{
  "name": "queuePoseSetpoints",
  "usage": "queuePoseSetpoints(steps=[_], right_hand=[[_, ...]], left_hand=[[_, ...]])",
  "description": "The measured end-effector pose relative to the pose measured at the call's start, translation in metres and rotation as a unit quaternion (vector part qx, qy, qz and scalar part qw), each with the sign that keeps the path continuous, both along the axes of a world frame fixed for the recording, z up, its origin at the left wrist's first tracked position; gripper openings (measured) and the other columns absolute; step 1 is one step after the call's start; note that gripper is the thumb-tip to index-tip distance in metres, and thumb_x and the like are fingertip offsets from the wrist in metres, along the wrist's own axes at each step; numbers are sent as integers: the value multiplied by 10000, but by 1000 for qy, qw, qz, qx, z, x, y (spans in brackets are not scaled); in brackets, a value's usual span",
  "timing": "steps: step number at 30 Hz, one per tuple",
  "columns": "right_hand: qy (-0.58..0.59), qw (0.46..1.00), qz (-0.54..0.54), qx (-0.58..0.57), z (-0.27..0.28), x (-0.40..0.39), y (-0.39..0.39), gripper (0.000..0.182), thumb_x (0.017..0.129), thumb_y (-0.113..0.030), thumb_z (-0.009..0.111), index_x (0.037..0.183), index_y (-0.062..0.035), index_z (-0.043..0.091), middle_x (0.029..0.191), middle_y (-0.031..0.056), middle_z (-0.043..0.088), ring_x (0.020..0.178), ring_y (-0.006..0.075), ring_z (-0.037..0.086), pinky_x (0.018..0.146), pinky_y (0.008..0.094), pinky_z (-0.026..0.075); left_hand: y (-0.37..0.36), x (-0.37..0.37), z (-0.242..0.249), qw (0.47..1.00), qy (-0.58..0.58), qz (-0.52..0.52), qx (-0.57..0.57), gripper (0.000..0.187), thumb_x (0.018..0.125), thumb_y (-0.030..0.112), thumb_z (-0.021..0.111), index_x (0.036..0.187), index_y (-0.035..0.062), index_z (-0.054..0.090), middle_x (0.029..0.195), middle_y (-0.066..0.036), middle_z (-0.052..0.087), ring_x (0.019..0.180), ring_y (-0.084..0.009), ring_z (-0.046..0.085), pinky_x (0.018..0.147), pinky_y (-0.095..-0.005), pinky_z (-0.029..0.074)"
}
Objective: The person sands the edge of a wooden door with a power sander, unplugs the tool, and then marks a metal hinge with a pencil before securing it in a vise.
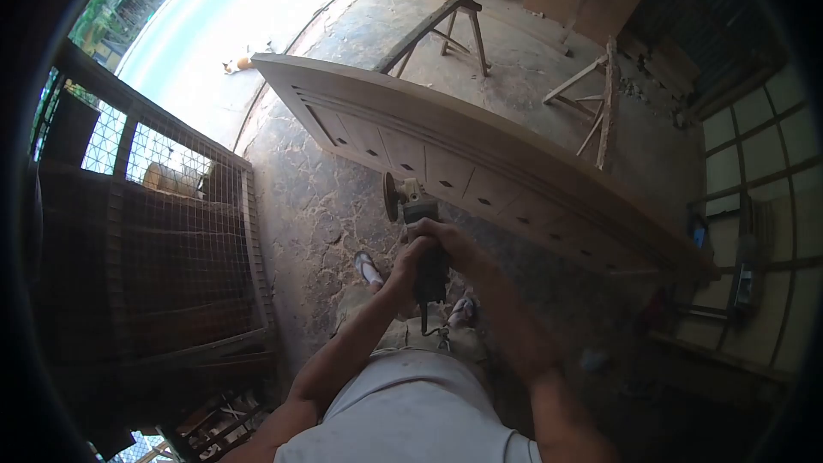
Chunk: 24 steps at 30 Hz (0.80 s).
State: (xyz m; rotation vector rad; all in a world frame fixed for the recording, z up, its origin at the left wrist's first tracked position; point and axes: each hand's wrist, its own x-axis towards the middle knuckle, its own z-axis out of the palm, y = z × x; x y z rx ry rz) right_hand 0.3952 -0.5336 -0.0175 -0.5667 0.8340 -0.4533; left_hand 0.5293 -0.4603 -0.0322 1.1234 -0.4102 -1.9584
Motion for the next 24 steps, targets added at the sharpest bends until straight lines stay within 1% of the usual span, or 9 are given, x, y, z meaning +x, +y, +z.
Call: queuePoseSetpoints(steps=[1, 2, 4, 7, 9, 11, 15, 20, 24], right_hand=[[-3, 999, -46, 2, 4, 15, -11, 441, 949, -381, 692, 1139, 17, 677, 977, 148, 737, 909, 211, 735, 845, 324, 588], [-10, 996, -85, 1, 5, 30, -20, 415, 932, -361, 710, 1120, 7, 673, 966, 145, 733, 872, 201, 731, 811, 326, 595], [38, 988, -145, -33, 18, 61, -52, 364, 913, -316, 722, 1087, 0, 672, 921, 133, 725, 783, 188, 725, 714, 326, 601], [208, 940, -205, -177, 46, 94, -105, 293, 884, -242, 734, 1044, -3, 677, 803, 93, 701, 631, 187, 702, 573, 328, 584], [305, 900, -200, -238, 55, 109, -137, 279, 849, -232, 774, 997, -13, 683, 749, 67, 682, 617, 163, 689, 573, 316, 570], [384, 864, -192, -265, 68, 126, -158, 285, 832, -232, 790, 971, -8, 682, 749, 70, 685, 598, 154, 674, 555, 316, 548], [497, 794, -188, -295, 84, 190, -193, 365, 817, -249, 803, 1019, 33, 688, 828, 100, 717, 677, 185, 697, 624, 350, 554], [509, 778, -153, -335, 59, 273, -248, 468, 815, -259, 804, 1143, 57, 695, 1022, 156, 747, 935, 286, 726, 863, 421, 558], [535, 744, -154, -369, 57, 357, -295, 498, 818, -278, 804, 1172, 55, 692, 1075, 208, 750, 1012, 339, 732, 922, 447, 549]], left_hand=[[-19, 20, -4, 999, -24, 6, -40, 519, 973, 505, 674, 1194, 35, 684, 926, -118, 698, 822, -238, 723, 741, -374, 609], [-35, 48, 9, 984, -100, -123, -77, 545, 969, 519, 683, 1211, 31, 693, 963, -126, 711, 873, -248, 723, 796, -382, 596], [-55, 120, 30, 889, -241, -366, -130, 598, 960, 548, 700, 1246, 23, 710, 1036, -142, 737, 977, -268, 722, 907, -398, 568], [-64, 233, -4, 822, -260, -435, -258, 603, 967, 533, 690, 1235, -5, 735, 1143, -189, 753, 1081, -289, 722, 890, -414, 583], [-77, 323, -24, 849, -327, -369, -190, 582, 961, 504, 708, 1233, -10, 736, 1198, -196, 761, 1098, -287, 737, 915, -396, 581], [-99, 404, -6, 857, -410, -287, -122, 579, 956, 491, 720, 1246, -11, 728, 1157, -205, 774, 1063, -307, 756, 929, -391, 581], [-159, 550, -16, 817, -538, -195, -63, 585, 955, 481, 726, 1269, -13, 713, 1172, -217, 771, 1094, -310, 753, 951, -400, 573], [-285, 653, -72, 808, -555, -185, -68, 603, 959, 475, 722, 1266, -44, 700, 1156, -250, 764, 1067, -327, 757, 920, -415, 585], [-387, 690, -105, 793, -556, -213, -131, 589, 971, 465, 697, 1300, -24, 685, 1187, -245, 754, 1070, -337, 752, 930, -427, 581]])
